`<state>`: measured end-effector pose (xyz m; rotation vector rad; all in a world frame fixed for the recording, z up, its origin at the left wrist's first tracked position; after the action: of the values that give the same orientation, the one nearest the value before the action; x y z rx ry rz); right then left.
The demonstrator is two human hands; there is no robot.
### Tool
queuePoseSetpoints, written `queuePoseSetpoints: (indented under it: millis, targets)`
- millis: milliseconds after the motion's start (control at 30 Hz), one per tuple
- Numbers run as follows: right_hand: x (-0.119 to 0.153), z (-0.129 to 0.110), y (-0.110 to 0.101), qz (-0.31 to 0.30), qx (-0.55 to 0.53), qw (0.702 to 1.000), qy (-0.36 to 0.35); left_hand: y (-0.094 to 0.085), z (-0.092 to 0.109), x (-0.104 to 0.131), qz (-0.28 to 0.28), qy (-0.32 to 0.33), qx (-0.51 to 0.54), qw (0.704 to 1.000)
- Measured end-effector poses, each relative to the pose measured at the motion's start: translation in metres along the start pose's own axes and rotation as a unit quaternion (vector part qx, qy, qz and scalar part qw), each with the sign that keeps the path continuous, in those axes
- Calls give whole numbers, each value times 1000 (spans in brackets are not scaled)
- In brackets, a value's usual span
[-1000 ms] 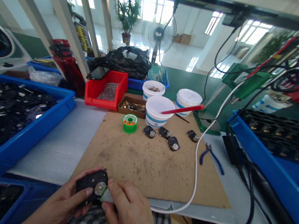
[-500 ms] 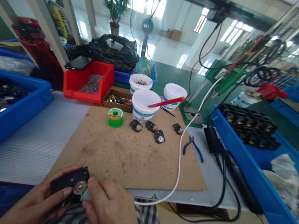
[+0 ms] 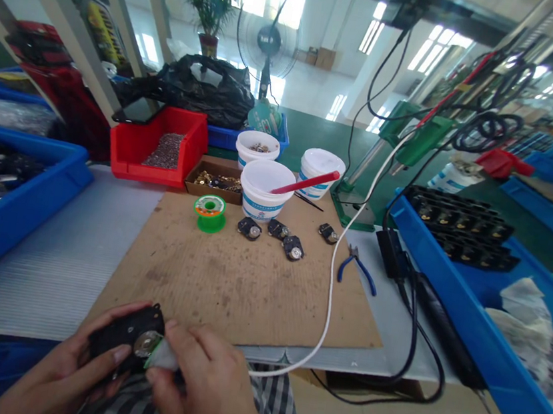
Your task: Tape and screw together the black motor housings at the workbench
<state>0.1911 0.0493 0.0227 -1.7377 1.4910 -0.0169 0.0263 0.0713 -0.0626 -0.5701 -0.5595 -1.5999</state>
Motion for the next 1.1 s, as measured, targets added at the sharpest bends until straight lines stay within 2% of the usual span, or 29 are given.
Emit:
queuePoseSetpoints:
  millis: [67, 167, 300, 500, 567, 733, 800, 967, 1100]
  targets:
    - [-1, 11, 0, 0, -78, 995, 69, 0, 3, 0, 5, 9, -7, 1000]
    - [6, 27, 15, -58, -149, 968, 194, 2, 1, -5, -13, 16, -28, 999]
    - [14, 34, 28, -95, -170, 946, 259, 0, -3, -9, -22, 22, -59, 998]
    - [19, 41, 34, -116, -172, 934, 291, 3, 1, -3, -7, 18, -71, 997]
    - [18, 41, 34, -120, -166, 935, 289, 2, 3, -1, 1, 19, -73, 997]
    - [16, 41, 32, -124, -135, 940, 289, 0, 0, -5, -24, 15, -120, 992]
    - [15, 41, 34, -128, -125, 941, 288, -2, 0, -7, -12, 15, -128, 992]
    - [13, 40, 37, -132, -107, 947, 272, -3, 5, -8, 24, 22, -98, 995]
    - [13, 42, 42, -143, -98, 947, 271, 0, 7, -8, 19, 41, -75, 996]
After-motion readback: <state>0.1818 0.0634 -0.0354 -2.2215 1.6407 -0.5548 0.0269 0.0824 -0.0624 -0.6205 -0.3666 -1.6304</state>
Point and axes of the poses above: each hand's wrist, its own x-axis away from the middle knuckle, its own y-axis out of the palm, z = x × y, the point moved 10 cm from there along -x, towards the middle knuckle, and after that the axes turned 10 degrees about -y, right-handed, at the moved point
